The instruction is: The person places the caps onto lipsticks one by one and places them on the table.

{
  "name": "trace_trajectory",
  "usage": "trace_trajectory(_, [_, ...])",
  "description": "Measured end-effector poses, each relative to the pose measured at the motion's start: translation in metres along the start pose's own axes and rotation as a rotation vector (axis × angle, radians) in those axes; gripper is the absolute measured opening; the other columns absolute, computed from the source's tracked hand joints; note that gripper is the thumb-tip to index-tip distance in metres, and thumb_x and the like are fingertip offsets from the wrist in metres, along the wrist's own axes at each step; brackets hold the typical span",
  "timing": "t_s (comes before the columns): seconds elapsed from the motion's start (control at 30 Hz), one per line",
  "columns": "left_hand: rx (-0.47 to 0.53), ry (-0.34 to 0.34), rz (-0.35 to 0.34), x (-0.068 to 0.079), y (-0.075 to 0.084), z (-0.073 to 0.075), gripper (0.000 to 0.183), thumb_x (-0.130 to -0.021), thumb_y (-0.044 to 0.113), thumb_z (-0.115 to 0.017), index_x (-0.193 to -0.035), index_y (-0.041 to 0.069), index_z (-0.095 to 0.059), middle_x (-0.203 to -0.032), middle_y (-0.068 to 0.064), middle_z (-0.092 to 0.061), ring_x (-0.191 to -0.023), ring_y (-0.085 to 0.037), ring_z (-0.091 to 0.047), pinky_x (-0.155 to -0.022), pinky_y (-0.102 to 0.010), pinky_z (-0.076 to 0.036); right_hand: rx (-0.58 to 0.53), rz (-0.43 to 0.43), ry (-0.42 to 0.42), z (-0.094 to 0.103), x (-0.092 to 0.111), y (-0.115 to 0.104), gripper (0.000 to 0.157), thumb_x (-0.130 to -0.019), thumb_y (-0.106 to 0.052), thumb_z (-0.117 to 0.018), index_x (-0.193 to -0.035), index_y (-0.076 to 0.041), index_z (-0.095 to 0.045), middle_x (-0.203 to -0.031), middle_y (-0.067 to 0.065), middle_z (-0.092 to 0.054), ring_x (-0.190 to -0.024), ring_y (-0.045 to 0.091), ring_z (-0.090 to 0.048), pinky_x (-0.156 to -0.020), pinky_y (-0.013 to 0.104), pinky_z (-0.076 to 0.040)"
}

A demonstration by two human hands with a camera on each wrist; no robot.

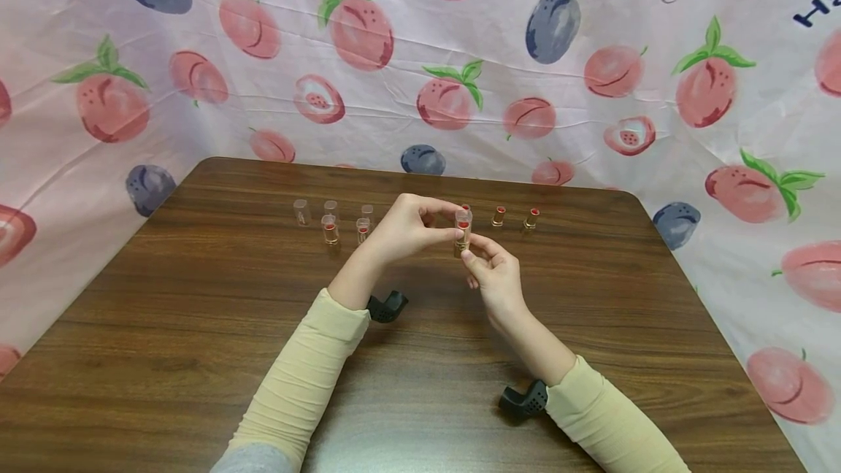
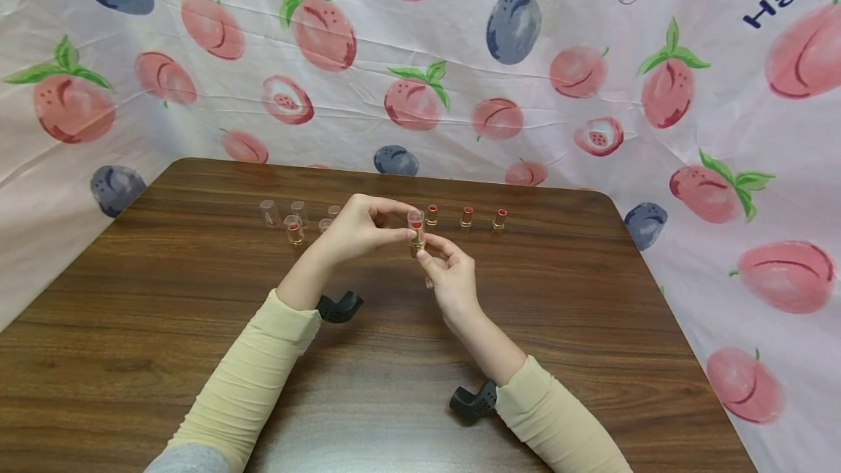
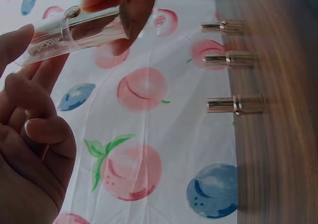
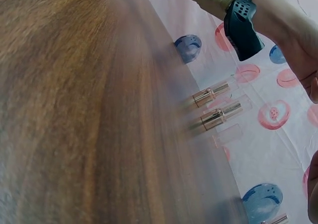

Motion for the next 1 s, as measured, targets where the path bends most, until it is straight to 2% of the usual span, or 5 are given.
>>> trace_trajectory(0.23, [-0.015, -0.015, -0.024, 0.001, -0.002, 0.002, 0.022, -0.08, 0.01, -0.079, -0.101, 0.002, -0.075, -0.091, -0.003, -0.072, -0.052, -0.01, -0.046, -0.049, -0.024, -0.04, 0.015, 0.017, -0.01, 0.0, 0.002, 0.001, 0.026, -0.091, 0.008, -0.058, -0.116, 0.011, -0.059, -0.092, 0.004, -0.067, -0.048, 0.006, -0.04, -0.045, 0.019, -0.034])
trace_trajectory(0.43, [0.011, -0.024, -0.009, 0.002, 0.0, 0.006, 0.022, -0.08, 0.011, -0.078, -0.101, 0.004, -0.075, -0.091, 0.0, -0.072, -0.05, -0.008, -0.04, -0.047, -0.024, -0.036, 0.022, 0.013, -0.04, -0.002, 0.002, 0.0, 0.028, -0.09, 0.007, -0.06, -0.118, 0.012, -0.058, -0.093, 0.006, -0.066, -0.048, 0.006, -0.04, -0.046, 0.019, -0.035])
trace_trajectory(0.67, [0.028, -0.028, 0.013, 0.003, 0.001, 0.008, 0.023, -0.081, 0.009, -0.077, -0.103, 0.005, -0.074, -0.087, 0.001, -0.07, -0.05, -0.009, -0.042, -0.047, -0.024, -0.036, 0.095, 0.025, -0.099, -0.001, 0.001, -0.003, 0.029, -0.088, 0.005, -0.064, -0.117, 0.011, -0.06, -0.101, 0.012, -0.068, -0.057, 0.01, -0.049, -0.048, 0.019, -0.041])
trace_trajectory(0.87, [0.047, -0.03, 0.014, 0.005, 0.002, 0.01, 0.021, -0.08, 0.008, -0.077, -0.101, 0.006, -0.074, -0.081, 0.0, -0.067, -0.048, -0.01, -0.04, -0.046, -0.024, -0.034, 0.174, 0.038, -0.131, -0.001, 0.002, -0.006, 0.03, -0.088, 0.003, -0.066, -0.116, 0.009, -0.062, -0.073, 0.001, -0.063, -0.049, 0.011, -0.053, -0.049, 0.021, -0.045])
trace_trajectory(1.0, [0.058, -0.032, 0.029, 0.007, 0.0, 0.011, 0.023, -0.08, 0.008, -0.077, -0.102, 0.004, -0.073, -0.08, 0.0, -0.066, -0.049, -0.01, -0.042, -0.047, -0.024, -0.036, 0.247, 0.084, -0.148, 0.0, 0.002, -0.006, 0.029, -0.087, 0.001, -0.068, -0.115, 0.007, -0.064, -0.063, 0.003, -0.056, -0.05, 0.013, -0.054, -0.049, 0.021, -0.043])
Point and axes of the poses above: each hand's wrist, its own x-axis away from the middle knuckle, its own z-axis out of the back of the hand, y = z × x, the point moved 3 cm from there along -x, towards the middle knuckle
